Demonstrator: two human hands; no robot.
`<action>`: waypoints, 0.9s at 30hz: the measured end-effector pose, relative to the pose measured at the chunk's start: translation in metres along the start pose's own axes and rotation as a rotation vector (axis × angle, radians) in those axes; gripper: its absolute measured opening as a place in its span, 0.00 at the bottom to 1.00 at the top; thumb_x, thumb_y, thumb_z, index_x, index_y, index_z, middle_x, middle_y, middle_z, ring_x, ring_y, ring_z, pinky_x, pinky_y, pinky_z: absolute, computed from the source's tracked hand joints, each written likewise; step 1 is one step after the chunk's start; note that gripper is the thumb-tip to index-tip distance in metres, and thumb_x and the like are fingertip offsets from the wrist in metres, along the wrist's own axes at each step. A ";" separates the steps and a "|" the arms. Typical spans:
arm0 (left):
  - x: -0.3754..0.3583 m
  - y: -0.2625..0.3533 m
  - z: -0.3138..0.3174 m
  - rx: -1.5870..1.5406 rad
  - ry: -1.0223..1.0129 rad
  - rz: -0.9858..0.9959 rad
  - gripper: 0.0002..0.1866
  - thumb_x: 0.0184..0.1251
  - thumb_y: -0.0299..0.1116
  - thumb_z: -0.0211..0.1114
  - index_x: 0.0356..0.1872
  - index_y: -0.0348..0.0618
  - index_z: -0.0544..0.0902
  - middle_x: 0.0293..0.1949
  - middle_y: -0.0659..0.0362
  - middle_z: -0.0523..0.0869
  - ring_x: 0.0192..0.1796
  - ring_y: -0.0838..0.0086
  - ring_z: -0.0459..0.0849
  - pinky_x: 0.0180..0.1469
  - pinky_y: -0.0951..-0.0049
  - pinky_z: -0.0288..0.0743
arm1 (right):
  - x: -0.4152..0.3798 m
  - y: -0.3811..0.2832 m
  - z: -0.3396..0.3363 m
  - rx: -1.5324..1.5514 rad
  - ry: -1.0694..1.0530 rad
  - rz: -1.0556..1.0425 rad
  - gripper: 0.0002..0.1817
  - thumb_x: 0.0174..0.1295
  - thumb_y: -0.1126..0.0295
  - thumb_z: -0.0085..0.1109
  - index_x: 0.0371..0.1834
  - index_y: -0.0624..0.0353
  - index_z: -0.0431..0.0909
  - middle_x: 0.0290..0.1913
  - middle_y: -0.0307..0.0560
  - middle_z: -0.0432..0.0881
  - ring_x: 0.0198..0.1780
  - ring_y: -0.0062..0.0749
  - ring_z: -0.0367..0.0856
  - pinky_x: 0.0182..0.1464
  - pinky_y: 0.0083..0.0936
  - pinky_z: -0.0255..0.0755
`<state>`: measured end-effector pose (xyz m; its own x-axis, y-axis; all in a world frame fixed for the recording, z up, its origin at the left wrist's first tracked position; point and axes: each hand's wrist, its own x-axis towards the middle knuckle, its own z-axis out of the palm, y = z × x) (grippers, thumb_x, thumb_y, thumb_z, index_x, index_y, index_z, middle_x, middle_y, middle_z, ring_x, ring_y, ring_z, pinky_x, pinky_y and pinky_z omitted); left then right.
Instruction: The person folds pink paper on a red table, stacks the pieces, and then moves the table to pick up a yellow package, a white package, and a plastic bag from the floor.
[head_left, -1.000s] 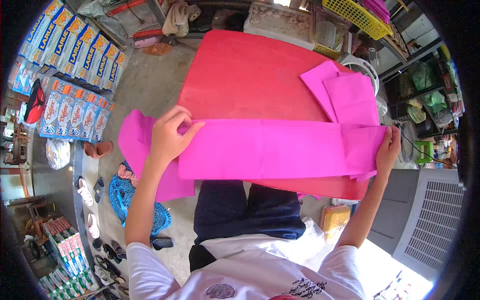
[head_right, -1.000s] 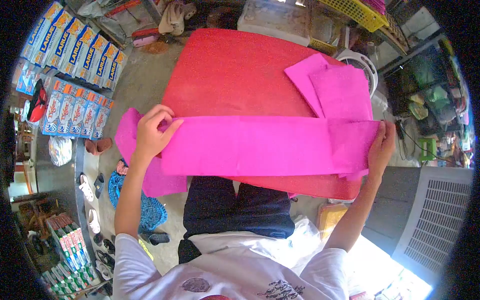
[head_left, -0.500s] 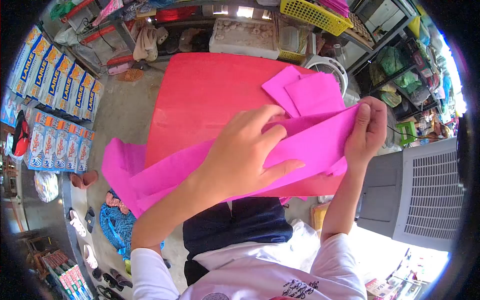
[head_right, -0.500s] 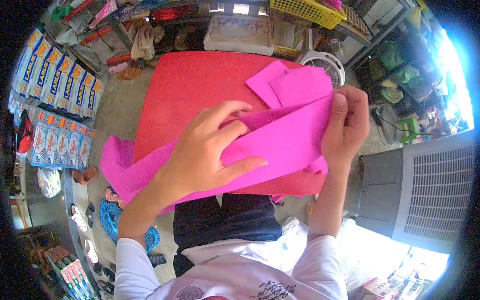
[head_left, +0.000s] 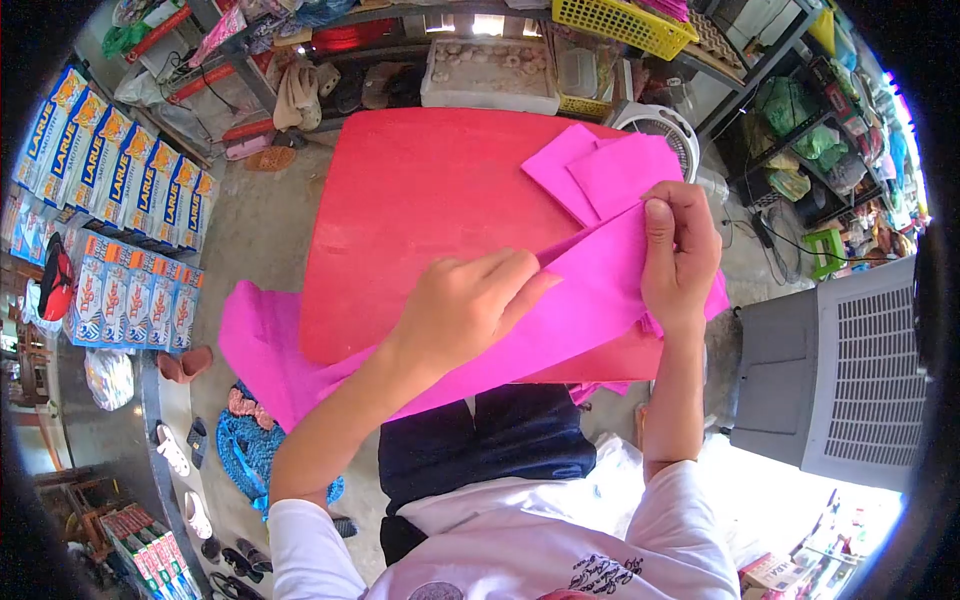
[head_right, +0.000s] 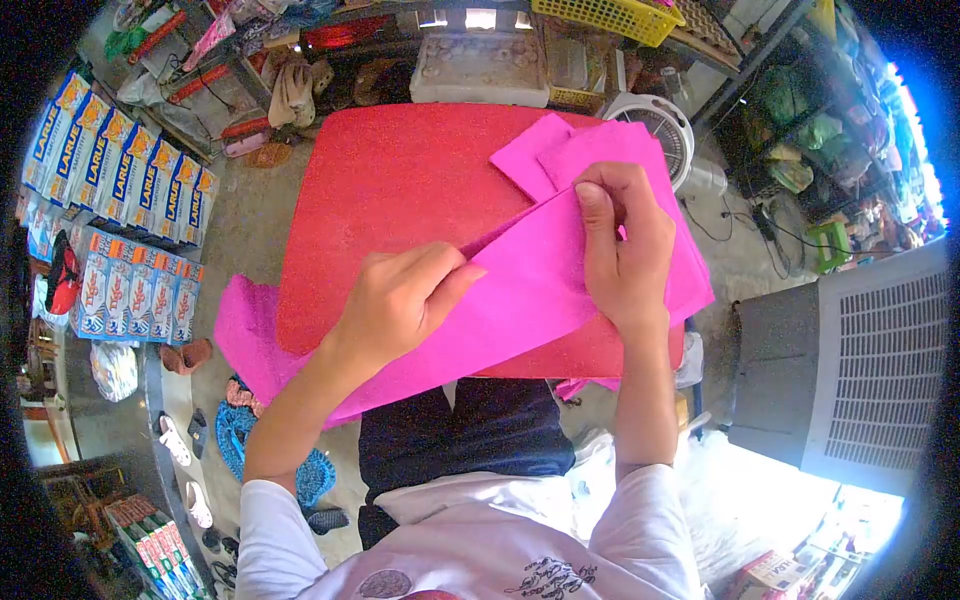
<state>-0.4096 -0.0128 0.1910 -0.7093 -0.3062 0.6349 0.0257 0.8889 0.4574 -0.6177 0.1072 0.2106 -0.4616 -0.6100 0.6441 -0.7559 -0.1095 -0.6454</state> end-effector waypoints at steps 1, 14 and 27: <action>-0.002 -0.001 -0.001 0.021 -0.010 -0.004 0.11 0.67 0.32 0.75 0.32 0.41 0.81 0.22 0.53 0.81 0.23 0.58 0.84 0.24 0.59 0.74 | -0.001 -0.001 0.001 -0.008 -0.009 0.005 0.05 0.76 0.70 0.62 0.46 0.61 0.80 0.31 0.39 0.80 0.30 0.20 0.73 0.36 0.21 0.70; -0.023 -0.010 0.001 -0.090 0.074 -0.024 0.16 0.57 0.34 0.83 0.30 0.41 0.81 0.23 0.58 0.83 0.19 0.65 0.81 0.24 0.65 0.74 | -0.004 0.000 0.010 0.002 -0.033 -0.021 0.06 0.77 0.69 0.61 0.46 0.61 0.80 0.31 0.41 0.81 0.30 0.21 0.72 0.35 0.22 0.69; -0.042 -0.018 0.002 0.126 0.111 0.041 0.17 0.57 0.36 0.83 0.24 0.44 0.79 0.17 0.60 0.78 0.17 0.66 0.80 0.20 0.66 0.70 | -0.005 -0.002 0.005 -0.003 -0.046 0.064 0.06 0.76 0.70 0.61 0.46 0.62 0.80 0.32 0.44 0.82 0.32 0.22 0.76 0.38 0.22 0.73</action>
<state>-0.3817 -0.0158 0.1553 -0.6271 -0.2985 0.7195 -0.0407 0.9350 0.3524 -0.6117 0.1061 0.2064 -0.4872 -0.6509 0.5822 -0.7272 -0.0668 -0.6832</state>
